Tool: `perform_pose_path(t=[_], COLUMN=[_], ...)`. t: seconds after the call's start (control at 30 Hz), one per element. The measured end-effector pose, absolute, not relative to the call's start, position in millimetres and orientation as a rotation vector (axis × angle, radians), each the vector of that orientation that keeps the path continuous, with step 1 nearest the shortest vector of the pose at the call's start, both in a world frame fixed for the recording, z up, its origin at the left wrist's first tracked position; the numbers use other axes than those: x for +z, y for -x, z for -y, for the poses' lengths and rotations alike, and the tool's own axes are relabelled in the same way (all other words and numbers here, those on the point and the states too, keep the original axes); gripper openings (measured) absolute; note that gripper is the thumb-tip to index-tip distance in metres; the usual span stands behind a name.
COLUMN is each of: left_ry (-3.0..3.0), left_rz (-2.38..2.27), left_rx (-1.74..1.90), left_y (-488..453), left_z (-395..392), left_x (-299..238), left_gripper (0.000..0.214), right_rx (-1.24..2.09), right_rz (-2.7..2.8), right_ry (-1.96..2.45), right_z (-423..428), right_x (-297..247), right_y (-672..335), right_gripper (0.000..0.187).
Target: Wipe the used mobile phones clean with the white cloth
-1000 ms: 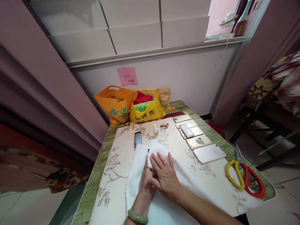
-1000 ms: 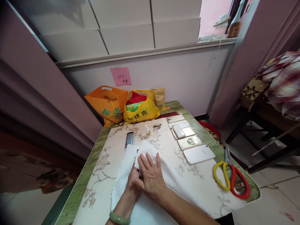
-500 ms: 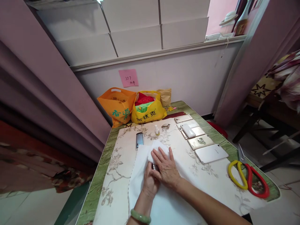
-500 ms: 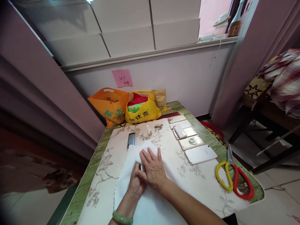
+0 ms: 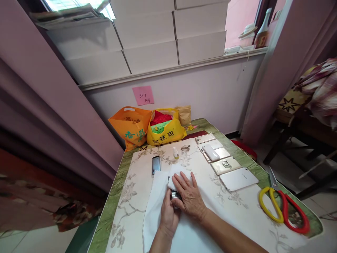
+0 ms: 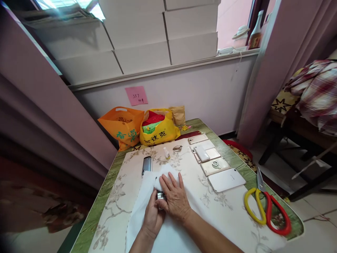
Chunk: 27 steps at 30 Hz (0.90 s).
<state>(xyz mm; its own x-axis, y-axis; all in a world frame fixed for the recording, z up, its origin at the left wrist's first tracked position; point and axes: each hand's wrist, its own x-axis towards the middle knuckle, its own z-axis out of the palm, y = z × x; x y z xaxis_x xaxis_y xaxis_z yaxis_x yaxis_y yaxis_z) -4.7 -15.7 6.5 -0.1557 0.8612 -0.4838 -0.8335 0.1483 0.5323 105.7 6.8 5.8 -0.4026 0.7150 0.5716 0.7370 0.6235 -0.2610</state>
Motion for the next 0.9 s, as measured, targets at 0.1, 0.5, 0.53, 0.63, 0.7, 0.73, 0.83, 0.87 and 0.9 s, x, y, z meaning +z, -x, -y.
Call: perform_pose_path(t=[0.1, 0.5, 0.53, 0.63, 0.7, 0.73, 0.83, 0.87, 0.9], left_ry=[-0.031, 0.010, -0.001, -0.048, -0.049, -0.035, 0.021, 0.030, 0.035], left_rz=[-0.962, -1.012, -1.021, -1.014, -0.971, -0.946, -0.919, -0.926, -0.937], left_rx=[1.464, 1.456, 1.457, 1.459, 1.451, 1.447, 1.442, 1.447, 1.451], left_y=[3.4, 4.7, 5.4, 8.9, 10.3, 10.4, 8.6, 7.7, 6.8], left_z=[14.6, 12.8, 13.5, 16.9, 18.0, 17.8, 14.8, 13.5, 12.4], left_x=[10.7, 8.2, 9.1, 7.3, 4.4, 3.0, 1.2, 1.7, 2.7], left_gripper=[0.033, 0.034, 0.034, 0.037, 0.039, 0.038, 0.037, 0.036, 0.036], right_rx=[-0.058, -0.067, -0.065, -0.039, -0.025, -0.020, -0.017, -0.020, -0.024], right_rz=[2.111, 2.074, 2.072, 2.120, 2.159, 2.177, 2.216, 2.220, 2.217], right_ry=[1.150, 1.136, 1.096, 0.956, 0.940, 0.958, 1.058, 1.090, 1.119], right_z=[-7.4, -9.3, -8.5, -6.0, -5.9, -6.3, -8.4, -9.0, -9.5], right_x=[4.7, 4.0, 4.6, 8.0, 9.5, 9.6, 6.5, 4.7, 2.8], right_y=[-106.8, -105.0, -105.7, -107.7, -107.7, -107.4, -105.7, -105.1, -104.6], right_gripper=[0.056, 0.052, 0.048, 0.045, 0.050, 0.054, 0.064, 0.066, 0.067])
